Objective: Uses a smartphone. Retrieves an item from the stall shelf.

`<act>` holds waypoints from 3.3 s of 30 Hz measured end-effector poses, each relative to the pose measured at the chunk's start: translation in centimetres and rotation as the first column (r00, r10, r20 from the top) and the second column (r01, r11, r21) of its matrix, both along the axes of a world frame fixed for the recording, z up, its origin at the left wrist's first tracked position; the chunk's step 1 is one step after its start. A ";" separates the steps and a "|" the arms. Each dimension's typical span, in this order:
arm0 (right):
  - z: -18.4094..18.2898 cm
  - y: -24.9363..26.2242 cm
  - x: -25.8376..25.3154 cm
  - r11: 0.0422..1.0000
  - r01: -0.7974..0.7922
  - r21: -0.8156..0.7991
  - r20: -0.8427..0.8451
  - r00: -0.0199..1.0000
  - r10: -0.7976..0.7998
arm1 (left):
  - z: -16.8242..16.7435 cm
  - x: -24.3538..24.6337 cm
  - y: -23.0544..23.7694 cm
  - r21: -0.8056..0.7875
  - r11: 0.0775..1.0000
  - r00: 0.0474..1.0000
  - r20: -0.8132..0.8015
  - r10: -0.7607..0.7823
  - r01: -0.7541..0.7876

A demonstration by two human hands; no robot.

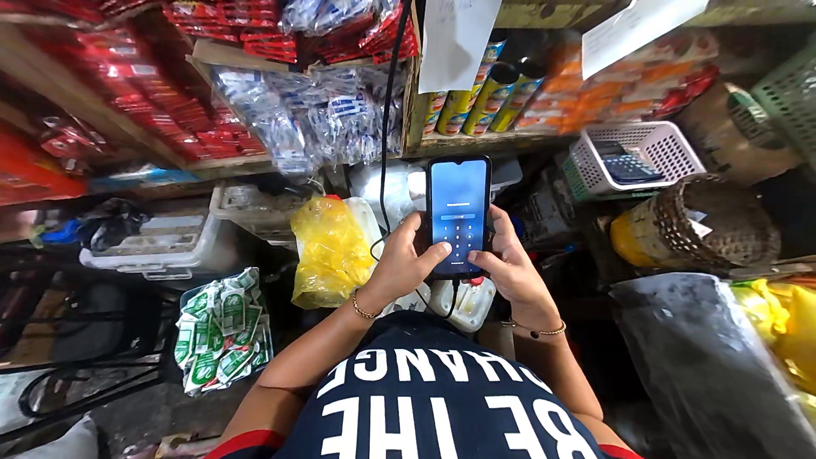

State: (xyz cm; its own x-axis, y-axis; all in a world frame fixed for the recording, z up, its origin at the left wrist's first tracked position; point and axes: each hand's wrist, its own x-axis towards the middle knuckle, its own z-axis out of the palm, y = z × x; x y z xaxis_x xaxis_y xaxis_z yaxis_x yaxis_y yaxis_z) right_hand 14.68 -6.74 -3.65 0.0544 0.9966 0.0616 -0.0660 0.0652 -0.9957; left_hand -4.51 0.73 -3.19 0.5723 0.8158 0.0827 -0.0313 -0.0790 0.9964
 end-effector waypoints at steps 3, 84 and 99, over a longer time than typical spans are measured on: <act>-0.2 0.1 0.2 1.000 -0.004 0.019 -0.030 1.000 0.004 | 0.0 0.0 0.0 -0.003 1.000 1.000 -0.003 0.001 -0.001; -0.5 -0.4 -0.2 0.997 -0.063 0.044 -0.024 0.998 0.064 | 2.0 -0.6 2.3 0.113 0.993 0.999 -0.039 0.031 -0.026; -0.5 -0.3 0.0 0.995 -0.070 0.071 -0.010 0.997 0.071 | 2.0 0.4 4.1 0.129 0.990 0.998 0.024 0.061 -0.064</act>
